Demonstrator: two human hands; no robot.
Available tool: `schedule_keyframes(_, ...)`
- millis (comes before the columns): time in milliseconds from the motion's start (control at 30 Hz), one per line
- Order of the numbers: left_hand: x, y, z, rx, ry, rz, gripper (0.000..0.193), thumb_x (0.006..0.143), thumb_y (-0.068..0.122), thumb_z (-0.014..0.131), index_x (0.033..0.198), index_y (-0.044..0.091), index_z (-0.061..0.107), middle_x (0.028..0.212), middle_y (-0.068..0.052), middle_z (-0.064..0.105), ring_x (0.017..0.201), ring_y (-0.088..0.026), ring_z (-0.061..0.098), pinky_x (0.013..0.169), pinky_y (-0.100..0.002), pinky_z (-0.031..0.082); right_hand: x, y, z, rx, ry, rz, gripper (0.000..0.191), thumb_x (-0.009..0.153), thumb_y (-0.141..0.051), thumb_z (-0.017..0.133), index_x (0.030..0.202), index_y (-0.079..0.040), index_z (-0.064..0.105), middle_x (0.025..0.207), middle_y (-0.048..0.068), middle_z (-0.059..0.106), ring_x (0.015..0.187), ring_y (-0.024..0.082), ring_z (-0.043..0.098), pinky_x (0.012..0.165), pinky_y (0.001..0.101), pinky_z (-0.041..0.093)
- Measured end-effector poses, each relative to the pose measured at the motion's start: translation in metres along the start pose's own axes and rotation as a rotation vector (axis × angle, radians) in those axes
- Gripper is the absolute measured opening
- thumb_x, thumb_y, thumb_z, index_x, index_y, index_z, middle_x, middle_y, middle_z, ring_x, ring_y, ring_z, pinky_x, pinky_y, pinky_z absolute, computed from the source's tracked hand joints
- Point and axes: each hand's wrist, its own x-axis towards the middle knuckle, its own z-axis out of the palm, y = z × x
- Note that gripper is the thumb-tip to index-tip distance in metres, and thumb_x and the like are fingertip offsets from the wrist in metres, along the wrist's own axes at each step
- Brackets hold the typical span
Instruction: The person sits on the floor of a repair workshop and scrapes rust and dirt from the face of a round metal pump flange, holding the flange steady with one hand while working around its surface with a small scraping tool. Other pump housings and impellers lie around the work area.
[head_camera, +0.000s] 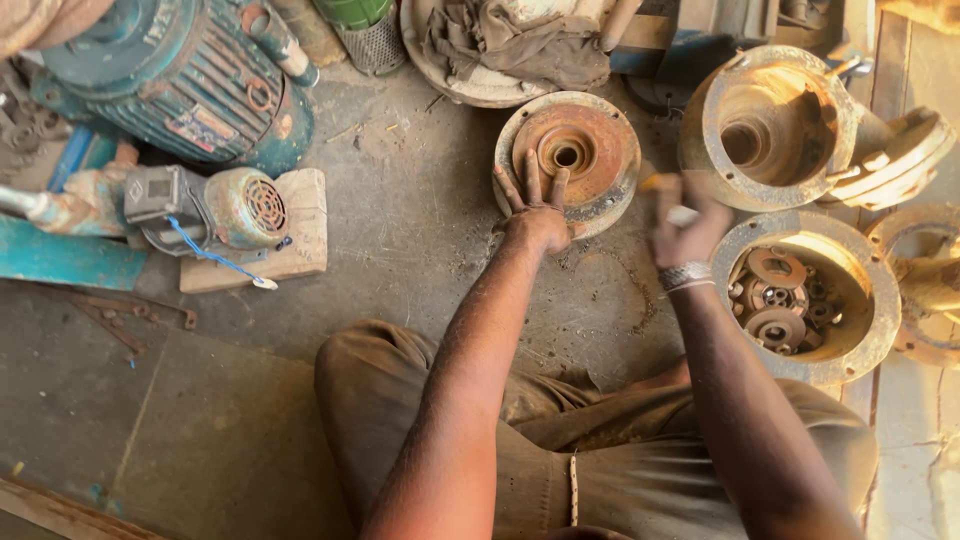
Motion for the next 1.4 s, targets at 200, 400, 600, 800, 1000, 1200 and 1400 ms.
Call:
schedule_keyframes(200, 0.000, 0.005, -0.002, 0.007, -0.007, 0.000, 0.107, 0.093, 0.064, 0.059, 0.162, 0.037, -0.019, 0.154, -0.010, -0.052, 0.133, -0.063, -0.044, 0.097, -0.084, 0.039, -0.002, -0.011, 0.007, -0.181, -0.023, -0.081, 0.040, 0.103, -0.041, 0.070, 0.089, -0.005, 0.059, 0.082, 0.015, 0.071, 0.079, 0.034, 0.072, 0.070, 0.0435, 0.055)
schedule_keyframes(400, -0.008, 0.008, -0.005, 0.014, -0.009, -0.036, 0.107, 0.092, 0.065, 0.059, 0.162, 0.037, -0.016, 0.155, -0.008, -0.053, 0.138, -0.058, -0.041, 0.103, -0.082, 0.036, 0.006, -0.024, -0.006, -0.159, -0.094, -0.052, 0.032, 0.095, -0.038, 0.071, 0.097, -0.007, 0.065, 0.087, 0.016, 0.075, 0.083, 0.034, 0.075, 0.074, 0.0437, 0.056)
schedule_keyframes(600, -0.003, 0.011, -0.004, 0.017, -0.043, -0.059, 0.106, 0.092, 0.067, 0.056, 0.161, 0.039, -0.020, 0.155, -0.008, -0.052, 0.142, -0.055, -0.033, 0.106, -0.081, 0.034, 0.004, -0.013, -0.002, -0.116, -0.124, -0.117, 0.026, 0.099, -0.032, 0.069, 0.098, -0.005, 0.067, 0.088, 0.018, 0.075, 0.081, 0.032, 0.076, 0.074, 0.0411, 0.059)
schedule_keyframes(800, 0.006, 0.004, 0.004, 0.044, -0.046, -0.029, 0.104, 0.095, 0.067, 0.053, 0.161, 0.036, -0.021, 0.159, -0.013, -0.043, 0.152, -0.058, -0.014, 0.106, -0.080, 0.036, 0.014, -0.008, -0.015, 0.253, 0.006, -0.047, 0.027, 0.108, -0.030, 0.061, 0.096, -0.008, 0.070, 0.085, 0.007, 0.075, 0.069, 0.019, 0.074, 0.065, 0.0374, 0.062)
schedule_keyframes(1000, 0.011, 0.002, 0.006, -0.003, -0.070, -0.020, 0.107, 0.095, 0.063, 0.055, 0.163, 0.036, -0.023, 0.158, -0.014, -0.044, 0.141, -0.058, -0.014, 0.107, -0.083, 0.034, 0.007, -0.012, -0.010, -0.034, -0.016, -0.073, 0.035, 0.107, -0.030, 0.064, 0.081, -0.005, 0.063, 0.068, 0.010, 0.068, 0.059, 0.018, 0.064, 0.059, 0.0350, 0.052)
schedule_keyframes(1200, -0.006, 0.003, -0.007, 0.004, -0.011, -0.003, 0.109, 0.092, 0.060, 0.061, 0.162, 0.036, -0.019, 0.154, -0.011, -0.053, 0.132, -0.063, -0.043, 0.102, -0.082, 0.038, 0.011, -0.015, -0.010, 0.037, 0.121, -0.157, 0.030, 0.106, -0.028, 0.065, 0.084, -0.008, 0.062, 0.069, 0.008, 0.065, 0.061, 0.018, 0.062, 0.063, 0.0372, 0.049)
schedule_keyframes(1400, -0.009, 0.002, -0.006, -0.020, -0.022, -0.016, 0.106, 0.093, 0.063, 0.059, 0.161, 0.039, -0.019, 0.154, -0.008, -0.053, 0.136, -0.061, -0.043, 0.104, -0.082, 0.036, 0.012, -0.019, -0.012, 0.027, -0.052, 0.026, 0.026, 0.103, -0.023, 0.064, 0.080, -0.011, 0.063, 0.070, 0.007, 0.068, 0.056, 0.016, 0.064, 0.058, 0.0335, 0.051)
